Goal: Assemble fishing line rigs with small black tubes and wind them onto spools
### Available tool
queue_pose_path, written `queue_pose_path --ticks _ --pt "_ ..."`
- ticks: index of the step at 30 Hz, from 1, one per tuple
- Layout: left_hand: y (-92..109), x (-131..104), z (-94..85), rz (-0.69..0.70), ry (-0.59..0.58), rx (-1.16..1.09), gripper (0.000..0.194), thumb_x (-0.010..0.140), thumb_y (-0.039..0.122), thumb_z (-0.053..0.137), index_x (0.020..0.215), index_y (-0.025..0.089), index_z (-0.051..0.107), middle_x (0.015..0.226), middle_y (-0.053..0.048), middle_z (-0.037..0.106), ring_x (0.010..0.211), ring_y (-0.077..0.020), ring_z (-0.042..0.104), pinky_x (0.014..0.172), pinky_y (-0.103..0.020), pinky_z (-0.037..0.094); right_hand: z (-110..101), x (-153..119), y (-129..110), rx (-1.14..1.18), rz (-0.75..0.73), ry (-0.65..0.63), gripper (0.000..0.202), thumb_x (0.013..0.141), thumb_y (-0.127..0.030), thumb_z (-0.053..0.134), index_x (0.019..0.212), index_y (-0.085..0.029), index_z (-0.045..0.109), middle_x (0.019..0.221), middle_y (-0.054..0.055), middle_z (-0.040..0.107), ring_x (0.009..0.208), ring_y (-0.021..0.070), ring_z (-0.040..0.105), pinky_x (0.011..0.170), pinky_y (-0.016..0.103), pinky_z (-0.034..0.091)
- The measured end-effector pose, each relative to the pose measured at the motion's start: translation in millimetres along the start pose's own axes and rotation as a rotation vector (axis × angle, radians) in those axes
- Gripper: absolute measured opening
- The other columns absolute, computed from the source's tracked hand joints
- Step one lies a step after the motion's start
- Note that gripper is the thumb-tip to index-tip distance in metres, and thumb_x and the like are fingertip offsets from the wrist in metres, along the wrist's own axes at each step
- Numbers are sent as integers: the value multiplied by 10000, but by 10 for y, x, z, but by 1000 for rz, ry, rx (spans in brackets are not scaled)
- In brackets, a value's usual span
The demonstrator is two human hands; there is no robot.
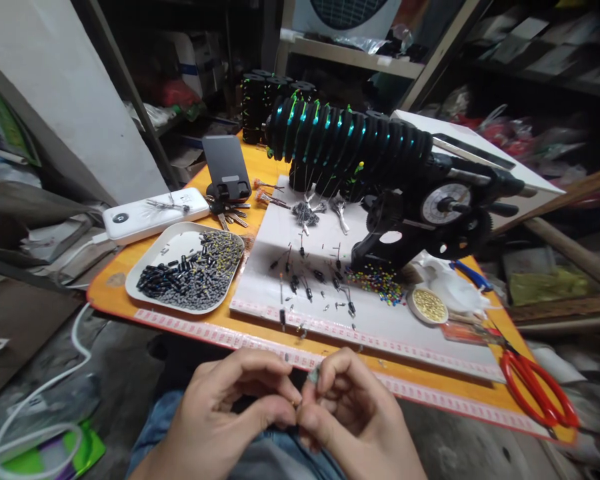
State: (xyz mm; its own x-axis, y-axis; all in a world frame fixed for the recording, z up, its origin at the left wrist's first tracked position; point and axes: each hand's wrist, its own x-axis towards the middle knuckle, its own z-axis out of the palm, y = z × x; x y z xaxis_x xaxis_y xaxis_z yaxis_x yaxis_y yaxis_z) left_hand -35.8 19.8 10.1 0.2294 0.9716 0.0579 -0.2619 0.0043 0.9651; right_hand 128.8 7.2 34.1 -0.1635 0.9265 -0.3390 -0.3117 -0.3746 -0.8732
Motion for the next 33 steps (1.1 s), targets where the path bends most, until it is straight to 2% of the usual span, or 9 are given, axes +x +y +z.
queue_pose_path --ticks 8,14,18,23,26,28,30,33 --pt "14 2 -3 5 -3 -2 335 791 39 711 990 309 703 824 72 779 713 -99 747 691 -140 613 -10 11 -12 -7 7 -24 347 736 -330 822 760 -184 508 683 -41 619 550 49 589 539 163 442" --pt "-4 4 -38 110 -44 170 357 814 68 703 1051 328 649 866 80 773 743 -102 748 714 -154 608 -10 28 -13 47 48 -29 404 720 -331 836 736 -184 461 686 -48 617 534 42 596 521 152 460" --pt "78 77 -112 364 -169 431 365 816 76 708 1114 255 597 886 18 763 784 -118 735 736 -153 584 -50 102 -18 97 87 -117 477 694 -322 860 716 -194 401 614 -47 631 505 54 609 486 138 457" --pt "331 272 -133 698 -505 742 298 904 53 554 1197 110 554 869 -67 747 733 -147 674 702 -235 560 -129 270 -57 78 113 -216 481 638 -298 894 720 -188 433 580 -58 627 471 64 606 466 139 463" --pt "425 370 -93 899 -544 970 225 881 75 574 1097 118 618 793 -49 733 639 -157 607 615 -268 509 -151 339 -120 22 105 -216 469 615 -321 903 726 -171 472 618 -63 601 501 37 573 483 114 430" --pt "418 410 -78 921 -541 1046 258 847 52 591 1083 152 622 754 -28 709 610 -156 563 579 -274 463 -146 337 -157 -31 70 -218 422 681 -369 858 775 -173 496 658 -55 591 537 43 570 509 129 435" --pt "348 428 -87 854 -522 1048 307 833 20 558 1097 171 603 727 -25 671 606 -160 523 559 -279 420 -128 292 -165 -142 -34 -198 291 840 -403 713 854 -187 519 697 -33 597 582 73 589 552 172 468" --pt "168 413 -119 744 -424 841 421 809 -47 474 1156 186 521 752 -28 622 619 -150 488 565 -273 399 -88 181 -101 -446 -369 -61 89 969 -286 514 973 -208 555 792 9 628 694 118 625 662 232 512"
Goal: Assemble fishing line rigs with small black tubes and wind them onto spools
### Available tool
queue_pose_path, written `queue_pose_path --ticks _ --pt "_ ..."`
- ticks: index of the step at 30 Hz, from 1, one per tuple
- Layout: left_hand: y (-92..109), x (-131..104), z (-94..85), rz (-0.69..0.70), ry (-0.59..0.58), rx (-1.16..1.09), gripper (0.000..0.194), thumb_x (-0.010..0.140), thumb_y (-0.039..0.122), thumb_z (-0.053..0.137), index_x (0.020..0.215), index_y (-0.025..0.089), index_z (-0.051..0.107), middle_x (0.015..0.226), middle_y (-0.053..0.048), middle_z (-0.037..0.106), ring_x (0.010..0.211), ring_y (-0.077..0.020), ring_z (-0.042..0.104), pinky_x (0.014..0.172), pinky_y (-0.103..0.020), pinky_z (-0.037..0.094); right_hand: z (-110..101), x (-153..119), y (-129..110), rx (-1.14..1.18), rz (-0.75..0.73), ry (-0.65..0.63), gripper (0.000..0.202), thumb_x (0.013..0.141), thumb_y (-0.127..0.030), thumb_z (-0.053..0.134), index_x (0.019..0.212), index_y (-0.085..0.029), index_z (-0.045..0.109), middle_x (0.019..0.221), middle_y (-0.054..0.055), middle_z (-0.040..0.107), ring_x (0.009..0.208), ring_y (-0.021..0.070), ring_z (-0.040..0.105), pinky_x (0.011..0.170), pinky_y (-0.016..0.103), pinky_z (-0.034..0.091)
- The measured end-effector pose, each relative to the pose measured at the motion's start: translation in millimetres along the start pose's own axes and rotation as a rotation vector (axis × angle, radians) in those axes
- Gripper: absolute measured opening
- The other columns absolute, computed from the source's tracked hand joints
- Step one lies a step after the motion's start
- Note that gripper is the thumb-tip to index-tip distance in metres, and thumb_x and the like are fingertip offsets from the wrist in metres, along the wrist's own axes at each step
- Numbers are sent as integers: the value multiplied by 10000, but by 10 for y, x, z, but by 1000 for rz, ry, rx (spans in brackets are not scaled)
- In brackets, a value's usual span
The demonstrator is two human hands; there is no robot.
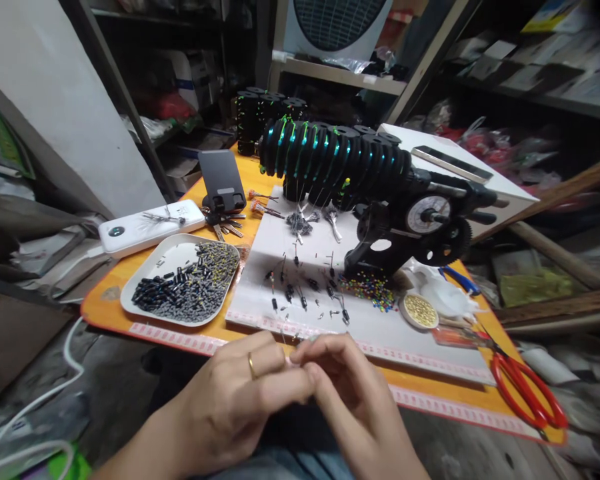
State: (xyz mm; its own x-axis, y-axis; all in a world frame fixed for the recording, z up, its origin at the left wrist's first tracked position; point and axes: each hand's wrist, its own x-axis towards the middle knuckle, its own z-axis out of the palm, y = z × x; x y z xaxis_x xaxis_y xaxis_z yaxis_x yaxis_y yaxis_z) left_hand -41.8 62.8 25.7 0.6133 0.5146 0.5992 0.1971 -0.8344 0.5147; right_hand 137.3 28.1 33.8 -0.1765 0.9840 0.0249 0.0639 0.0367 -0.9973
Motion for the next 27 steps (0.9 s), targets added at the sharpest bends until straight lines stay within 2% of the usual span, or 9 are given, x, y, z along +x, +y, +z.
queue_pose_path --ticks 3,5,11,13,15,17,19,23,27 --pt "-29 -104 143 -129 247 -235 538 788 -99 474 1200 245 438 805 -2 584 660 -132 512 613 -267 434 85 -113 50 -350 -292 218 169 924 -107 508 1027 -229 562 925 36 658 792 135 648 749 247 520" --pt "-8 -138 218 -214 380 -328 566 784 -112 498 1198 267 426 823 11 555 694 -131 534 631 -267 459 134 -154 91 -488 -401 301 240 875 -36 543 1023 -225 554 939 41 671 768 132 652 747 238 525" --pt "75 -153 281 -215 477 -383 584 775 -136 486 1203 254 411 820 27 527 719 -124 538 649 -265 505 192 -182 119 -717 -522 399 250 823 -17 597 938 -230 530 817 31 698 725 162 682 735 262 552" --pt "88 -158 272 -242 474 -373 598 782 -138 483 1228 250 396 860 18 540 756 -121 560 689 -263 522 173 -188 91 -699 -515 409 237 826 -25 585 911 -234 516 802 30 693 700 155 680 696 253 553" --pt "97 -142 253 -243 436 -332 662 778 -135 493 1291 255 343 1030 -36 553 888 -139 595 748 -265 541 129 -191 49 -635 -485 386 244 817 -20 581 884 -239 498 793 21 687 673 140 669 667 238 548" --pt "98 -86 225 -182 337 -246 723 766 -131 506 1341 257 302 1249 -109 500 1086 -181 579 823 -282 556 64 -185 -5 -572 -440 346 238 816 -33 587 877 -241 490 770 9 671 678 136 665 674 238 547" --pt "86 8 193 -84 211 -152 705 779 -116 511 1368 221 317 1326 -145 503 1205 -210 545 916 -312 546 -10 -168 -71 -530 -410 292 210 825 -59 587 876 -239 491 743 -7 640 669 127 654 655 224 539" --pt "32 194 122 -2 113 -60 548 867 -16 550 1361 150 381 1055 -88 716 1010 -157 669 920 -273 539 -148 -110 -223 -542 -405 194 202 848 -58 555 905 -240 490 746 -24 606 673 108 640 640 195 529" --pt "-14 230 21 -2 64 -11 375 917 74 545 1275 179 511 969 -75 749 884 -163 700 785 -259 562 -240 -64 -339 -654 -430 119 221 845 -36 542 934 -232 492 766 -20 600 673 109 634 635 195 530"
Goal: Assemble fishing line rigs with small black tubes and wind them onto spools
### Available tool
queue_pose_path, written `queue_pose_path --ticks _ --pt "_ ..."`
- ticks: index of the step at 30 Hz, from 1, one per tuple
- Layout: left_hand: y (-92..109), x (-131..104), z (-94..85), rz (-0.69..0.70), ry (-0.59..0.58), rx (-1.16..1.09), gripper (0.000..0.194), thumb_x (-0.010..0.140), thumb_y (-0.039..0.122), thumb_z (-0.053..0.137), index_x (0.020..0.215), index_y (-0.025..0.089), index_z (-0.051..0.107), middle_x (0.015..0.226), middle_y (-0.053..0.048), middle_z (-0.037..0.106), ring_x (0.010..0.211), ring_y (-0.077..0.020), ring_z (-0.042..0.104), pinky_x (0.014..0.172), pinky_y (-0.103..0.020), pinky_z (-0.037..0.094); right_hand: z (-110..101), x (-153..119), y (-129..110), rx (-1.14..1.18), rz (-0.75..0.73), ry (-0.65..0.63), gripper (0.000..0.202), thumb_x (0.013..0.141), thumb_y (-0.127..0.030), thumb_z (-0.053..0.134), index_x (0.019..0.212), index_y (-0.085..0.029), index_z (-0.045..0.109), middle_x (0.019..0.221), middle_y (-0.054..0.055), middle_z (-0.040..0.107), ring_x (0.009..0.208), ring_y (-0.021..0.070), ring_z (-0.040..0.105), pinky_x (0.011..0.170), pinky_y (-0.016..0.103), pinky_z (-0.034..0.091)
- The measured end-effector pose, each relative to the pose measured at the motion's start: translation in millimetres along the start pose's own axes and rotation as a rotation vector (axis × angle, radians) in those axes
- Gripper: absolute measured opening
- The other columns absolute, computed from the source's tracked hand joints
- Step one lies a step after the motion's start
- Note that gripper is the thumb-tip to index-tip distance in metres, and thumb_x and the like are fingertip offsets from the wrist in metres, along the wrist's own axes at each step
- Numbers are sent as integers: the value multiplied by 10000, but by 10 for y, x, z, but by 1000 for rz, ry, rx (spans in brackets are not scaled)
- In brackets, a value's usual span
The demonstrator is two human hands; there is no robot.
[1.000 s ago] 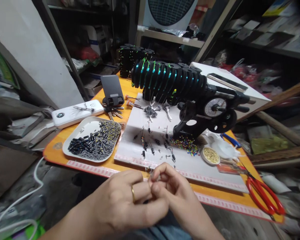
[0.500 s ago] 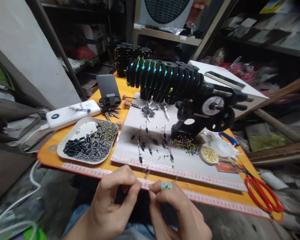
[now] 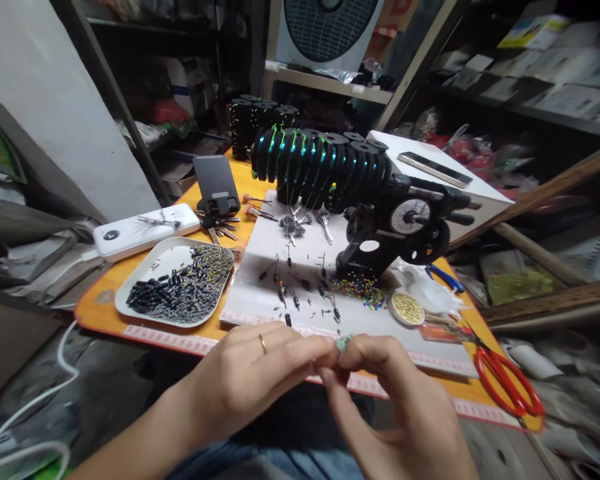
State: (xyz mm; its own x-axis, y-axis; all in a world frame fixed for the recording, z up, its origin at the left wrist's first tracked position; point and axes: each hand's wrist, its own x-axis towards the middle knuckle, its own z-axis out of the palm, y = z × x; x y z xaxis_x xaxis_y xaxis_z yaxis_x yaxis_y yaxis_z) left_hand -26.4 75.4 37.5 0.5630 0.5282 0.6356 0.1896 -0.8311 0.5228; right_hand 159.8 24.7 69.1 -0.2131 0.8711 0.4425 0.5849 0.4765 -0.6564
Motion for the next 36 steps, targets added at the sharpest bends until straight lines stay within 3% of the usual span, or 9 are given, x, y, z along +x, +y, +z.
queue_pose_path --ticks 4,7,11,13,16,20,28,36 --pt "-12 -58 -89 60 -34 40 290 911 73 541 1183 140 613 958 -105 745 821 -180 690 702 -264 547 -30 50 -13 27 28 -50 211 850 -38 540 934 -227 496 787 -20 604 686 104 629 635 195 524" --pt "18 -92 -90 52 22 68 238 876 31 564 1077 124 650 905 -107 740 783 -184 686 675 -264 540 21 65 -19 206 119 -52 181 863 -64 564 925 -228 521 813 -12 617 721 110 642 661 200 539" --pt "105 -101 -43 -135 151 -140 207 845 -17 580 942 153 648 789 -57 703 725 -142 676 652 -217 544 199 17 1 562 255 110 184 854 -93 634 918 -243 549 859 0 645 801 120 665 720 203 573" --pt "144 -108 -31 -227 210 -247 192 836 -8 601 895 170 646 748 -32 685 685 -128 658 620 -208 533 307 -24 21 663 245 223 221 839 -63 643 902 -254 554 840 -4 645 822 128 666 737 222 583" --pt "170 -133 -39 -313 251 -287 176 834 12 620 862 183 649 729 -13 676 666 -125 642 598 -212 513 404 -56 40 514 21 318 318 809 26 607 954 -258 607 850 19 672 833 161 674 736 284 594" --pt "156 -183 -69 -370 242 -272 173 846 25 613 869 193 644 746 -3 671 675 -121 632 598 -214 497 350 -28 33 77 -291 204 360 815 27 576 1065 -220 653 908 75 716 875 226 696 719 343 602" --pt "136 -222 -120 -420 219 -252 160 858 43 605 827 199 628 720 15 648 663 -112 611 605 -213 477 233 -3 104 -221 -353 -10 245 854 -22 567 1037 -184 591 845 83 688 838 198 684 694 274 584" --pt "88 -242 -161 -443 185 -224 160 865 53 610 857 210 642 743 18 647 680 -113 608 631 -227 474 237 -29 146 -158 -302 33 320 817 26 570 1017 -215 502 810 42 661 743 145 665 647 224 562"
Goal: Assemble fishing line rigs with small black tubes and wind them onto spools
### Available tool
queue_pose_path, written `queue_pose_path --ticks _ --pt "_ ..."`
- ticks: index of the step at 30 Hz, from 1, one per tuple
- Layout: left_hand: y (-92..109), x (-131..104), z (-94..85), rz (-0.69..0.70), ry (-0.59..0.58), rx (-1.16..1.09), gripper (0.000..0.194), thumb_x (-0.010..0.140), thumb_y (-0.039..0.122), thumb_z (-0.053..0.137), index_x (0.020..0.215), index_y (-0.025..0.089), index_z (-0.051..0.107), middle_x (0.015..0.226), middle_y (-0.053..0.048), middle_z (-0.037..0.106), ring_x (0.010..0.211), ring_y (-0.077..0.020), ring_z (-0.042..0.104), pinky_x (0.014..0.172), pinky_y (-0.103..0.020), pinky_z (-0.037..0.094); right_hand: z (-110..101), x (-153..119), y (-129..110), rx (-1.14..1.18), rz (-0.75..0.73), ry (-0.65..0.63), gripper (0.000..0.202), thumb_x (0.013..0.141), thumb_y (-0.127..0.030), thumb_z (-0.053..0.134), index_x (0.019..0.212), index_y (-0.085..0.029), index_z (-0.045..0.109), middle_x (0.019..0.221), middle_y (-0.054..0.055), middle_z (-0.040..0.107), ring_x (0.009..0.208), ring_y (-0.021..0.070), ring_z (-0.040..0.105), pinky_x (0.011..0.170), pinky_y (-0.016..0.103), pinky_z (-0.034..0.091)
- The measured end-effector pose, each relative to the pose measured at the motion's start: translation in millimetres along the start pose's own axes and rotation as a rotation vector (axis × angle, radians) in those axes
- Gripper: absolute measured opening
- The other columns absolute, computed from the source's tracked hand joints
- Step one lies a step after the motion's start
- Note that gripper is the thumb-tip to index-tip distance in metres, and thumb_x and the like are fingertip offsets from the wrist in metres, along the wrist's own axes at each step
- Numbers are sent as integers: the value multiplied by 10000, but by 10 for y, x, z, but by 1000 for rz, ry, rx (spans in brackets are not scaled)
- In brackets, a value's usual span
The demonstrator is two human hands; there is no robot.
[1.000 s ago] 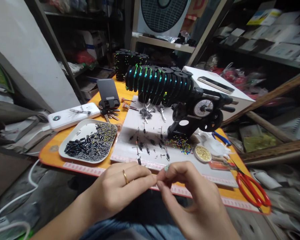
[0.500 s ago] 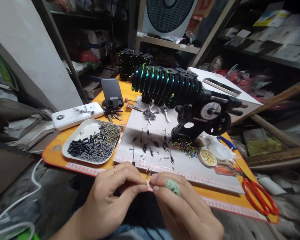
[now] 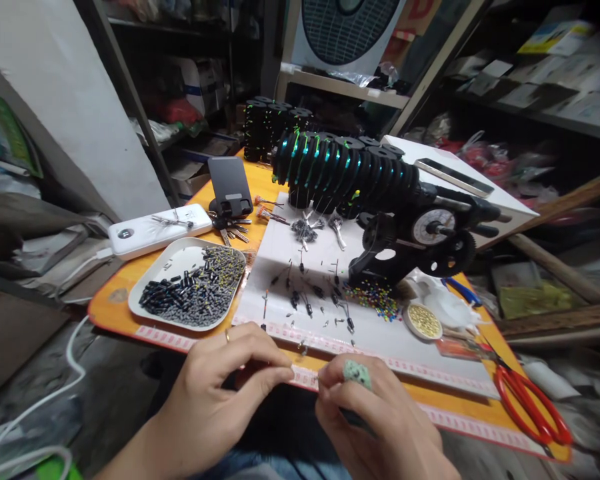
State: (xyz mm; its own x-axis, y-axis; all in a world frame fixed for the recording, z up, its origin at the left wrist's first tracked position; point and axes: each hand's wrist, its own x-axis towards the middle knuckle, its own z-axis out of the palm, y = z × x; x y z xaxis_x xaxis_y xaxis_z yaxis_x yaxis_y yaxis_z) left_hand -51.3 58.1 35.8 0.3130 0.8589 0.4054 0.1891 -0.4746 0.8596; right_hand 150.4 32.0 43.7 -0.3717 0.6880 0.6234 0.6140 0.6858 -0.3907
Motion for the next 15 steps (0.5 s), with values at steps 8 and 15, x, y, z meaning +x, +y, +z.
queue_pose_path --ticks 8,15 --pt "69 29 100 69 10 126 158 854 15 605 859 169 645 744 10 659 648 -87 583 571 -192 446 64 -31 72 -173 -139 -106 132 910 -82 532 1027 -138 558 855 88 707 902 238 678 787 348 586" --pt "88 27 132 82 44 -45 170 818 1 665 875 155 706 776 -13 710 724 -94 667 688 -173 528 -21 49 89 -135 -212 -109 166 937 -63 483 844 -167 572 844 64 727 985 206 691 777 280 609"
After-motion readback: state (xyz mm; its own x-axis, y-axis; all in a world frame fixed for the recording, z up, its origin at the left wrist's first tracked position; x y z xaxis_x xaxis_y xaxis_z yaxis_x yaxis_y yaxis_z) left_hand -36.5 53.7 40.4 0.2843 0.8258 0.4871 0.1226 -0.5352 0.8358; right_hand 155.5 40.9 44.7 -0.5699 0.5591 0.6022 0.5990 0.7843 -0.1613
